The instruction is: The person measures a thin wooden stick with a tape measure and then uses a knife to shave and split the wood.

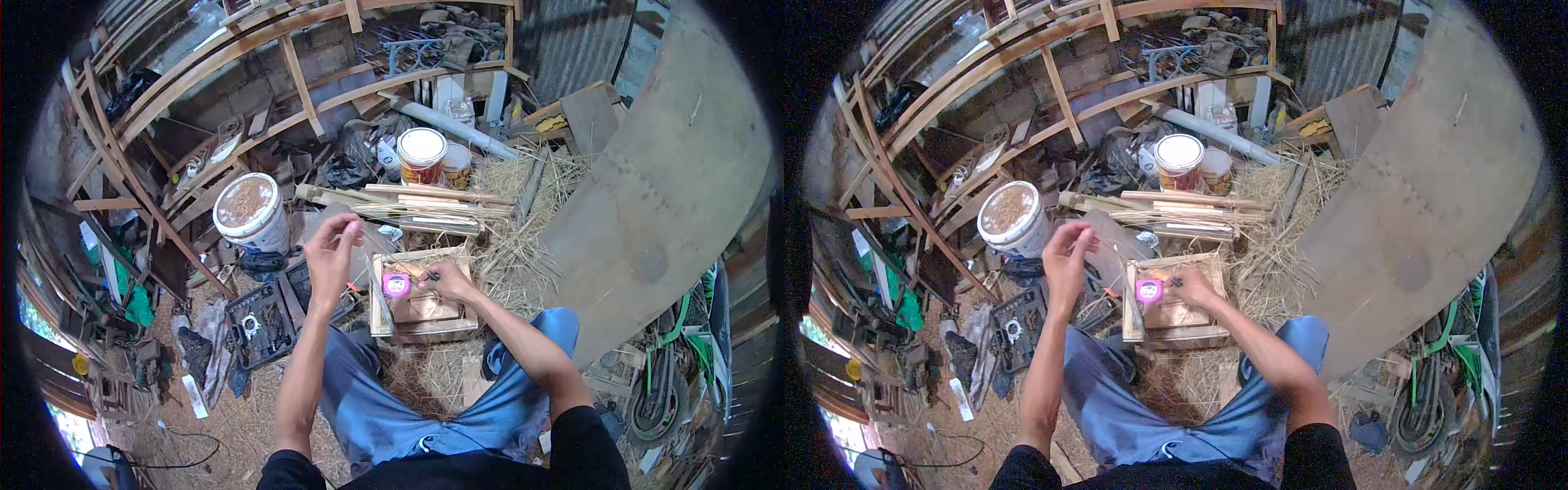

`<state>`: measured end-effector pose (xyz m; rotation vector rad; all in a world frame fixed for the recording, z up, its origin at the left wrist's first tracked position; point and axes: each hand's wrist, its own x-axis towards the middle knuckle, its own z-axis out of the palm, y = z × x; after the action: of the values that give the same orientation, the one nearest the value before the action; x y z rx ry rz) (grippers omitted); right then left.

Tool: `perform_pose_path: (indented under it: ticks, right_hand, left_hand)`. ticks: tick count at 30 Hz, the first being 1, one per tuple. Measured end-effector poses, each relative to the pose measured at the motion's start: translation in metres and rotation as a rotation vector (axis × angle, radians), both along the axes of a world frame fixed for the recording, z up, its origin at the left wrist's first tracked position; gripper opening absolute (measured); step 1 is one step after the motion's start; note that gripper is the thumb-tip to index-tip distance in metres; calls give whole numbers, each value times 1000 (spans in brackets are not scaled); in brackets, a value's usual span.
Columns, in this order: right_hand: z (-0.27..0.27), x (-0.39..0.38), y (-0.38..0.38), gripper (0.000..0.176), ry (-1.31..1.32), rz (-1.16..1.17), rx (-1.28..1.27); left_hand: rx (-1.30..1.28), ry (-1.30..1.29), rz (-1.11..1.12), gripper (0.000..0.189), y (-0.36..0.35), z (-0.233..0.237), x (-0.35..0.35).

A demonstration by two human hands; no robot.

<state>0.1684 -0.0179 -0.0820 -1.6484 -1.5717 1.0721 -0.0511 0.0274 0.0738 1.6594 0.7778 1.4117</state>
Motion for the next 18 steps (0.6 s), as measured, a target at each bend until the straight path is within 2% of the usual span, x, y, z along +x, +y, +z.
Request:
perform_pose_path:
  ticks: [1, 3, 8, 10, 11, 13, 14, 17, 18]
  right_hand:
    - [-1, -3, -2, 22, 10, -1, 4]
    - [9, -6, -8, 20, -140, -113, 5]
    - [74, -35, -37, 26, 27, -272, 127]
    - [102, -55, -62, 30, 16, -257, 388]
    - [106, -62, -72, 30, 19, -264, 387]
    - [107, -71, -85, 29, -158, -199, 328]
    - [101, -72, -86, 27, -30, -233, 132]
    - [79, -54, -82, 27, -108, -162, 39]
    - [84, -52, -80, 26, -139, -196, 117]
  left_hand:
    - [4, 10, -1, 15, -4, 1, -1]
    - [50, 136, 6, 13, -16, 1, 1]
    - [126, 276, 41, 11, -29, -2, 7]
    - [148, 235, 26, 12, -33, 0, 14]
    - [166, 189, 19, 12, -37, 1, 19]
    - [150, 204, 30, 12, -47, 7, 30]
    - [174, 237, 38, 12, -51, 9, 33]
    - [205, 283, 24, 12, -51, 11, 37]
    - [204, 278, 13, 13, -46, 8, 38]
